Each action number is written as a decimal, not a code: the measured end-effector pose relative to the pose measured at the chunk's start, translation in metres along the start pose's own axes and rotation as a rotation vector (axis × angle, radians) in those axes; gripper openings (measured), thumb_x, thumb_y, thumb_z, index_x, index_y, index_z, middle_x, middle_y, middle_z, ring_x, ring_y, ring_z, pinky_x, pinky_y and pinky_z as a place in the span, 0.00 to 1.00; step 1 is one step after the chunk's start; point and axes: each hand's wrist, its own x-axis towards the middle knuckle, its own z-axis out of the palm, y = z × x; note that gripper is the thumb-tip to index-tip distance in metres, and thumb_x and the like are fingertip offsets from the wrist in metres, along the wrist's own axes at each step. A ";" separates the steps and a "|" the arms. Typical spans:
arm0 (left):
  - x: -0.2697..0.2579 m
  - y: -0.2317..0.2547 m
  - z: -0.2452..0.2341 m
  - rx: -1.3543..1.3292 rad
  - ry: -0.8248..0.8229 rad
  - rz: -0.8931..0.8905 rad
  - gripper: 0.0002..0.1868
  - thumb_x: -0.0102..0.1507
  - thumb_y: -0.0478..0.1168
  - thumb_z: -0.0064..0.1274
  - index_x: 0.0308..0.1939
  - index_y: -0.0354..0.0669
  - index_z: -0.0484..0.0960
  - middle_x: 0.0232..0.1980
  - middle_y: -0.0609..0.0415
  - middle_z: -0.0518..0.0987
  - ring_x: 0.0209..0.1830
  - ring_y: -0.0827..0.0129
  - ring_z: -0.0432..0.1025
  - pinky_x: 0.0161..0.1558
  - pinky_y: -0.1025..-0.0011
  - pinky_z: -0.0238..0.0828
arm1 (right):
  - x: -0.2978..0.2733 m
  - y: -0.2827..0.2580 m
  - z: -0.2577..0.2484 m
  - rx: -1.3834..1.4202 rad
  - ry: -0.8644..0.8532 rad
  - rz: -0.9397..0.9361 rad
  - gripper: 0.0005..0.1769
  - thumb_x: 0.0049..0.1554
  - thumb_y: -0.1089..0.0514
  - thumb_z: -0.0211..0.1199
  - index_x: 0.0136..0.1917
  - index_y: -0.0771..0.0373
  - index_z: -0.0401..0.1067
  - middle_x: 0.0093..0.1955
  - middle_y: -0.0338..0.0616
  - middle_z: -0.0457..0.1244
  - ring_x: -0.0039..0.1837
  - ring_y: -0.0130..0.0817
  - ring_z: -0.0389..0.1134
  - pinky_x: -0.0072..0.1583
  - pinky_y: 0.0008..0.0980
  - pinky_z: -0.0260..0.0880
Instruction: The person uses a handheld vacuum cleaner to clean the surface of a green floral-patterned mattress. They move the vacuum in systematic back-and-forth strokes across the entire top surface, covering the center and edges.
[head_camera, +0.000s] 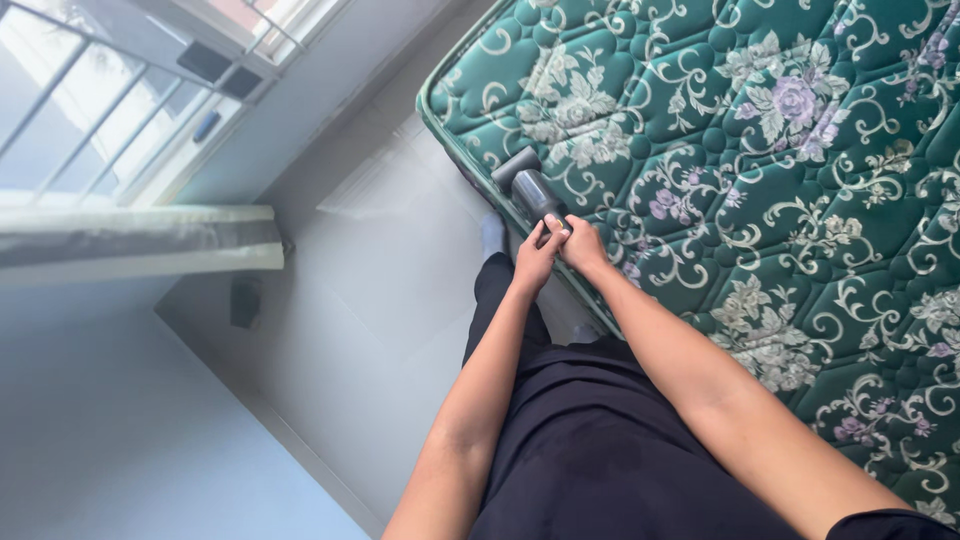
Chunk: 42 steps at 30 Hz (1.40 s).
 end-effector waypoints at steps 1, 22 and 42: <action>0.007 0.012 -0.011 0.008 0.001 -0.007 0.46 0.61 0.49 0.62 0.76 0.31 0.59 0.63 0.44 0.80 0.61 0.67 0.74 0.60 0.72 0.68 | 0.006 -0.017 0.005 0.020 -0.015 0.050 0.35 0.59 0.28 0.56 0.42 0.65 0.73 0.40 0.66 0.68 0.48 0.67 0.70 0.50 0.55 0.68; 0.082 0.096 -0.075 -0.262 -0.220 -0.265 0.27 0.73 0.61 0.32 0.63 0.48 0.73 0.53 0.58 0.78 0.52 0.71 0.72 0.55 0.67 0.69 | 0.085 -0.117 0.073 0.198 0.322 0.271 0.48 0.55 0.22 0.58 0.59 0.73 0.75 0.52 0.68 0.69 0.59 0.61 0.71 0.60 0.49 0.70; -0.072 -0.133 0.007 0.520 -0.828 -0.391 0.26 0.73 0.54 0.34 0.66 0.41 0.72 0.60 0.50 0.76 0.59 0.67 0.69 0.61 0.69 0.63 | -0.195 0.090 0.064 0.539 0.739 0.925 0.44 0.61 0.25 0.47 0.49 0.71 0.77 0.51 0.68 0.69 0.58 0.63 0.70 0.59 0.52 0.69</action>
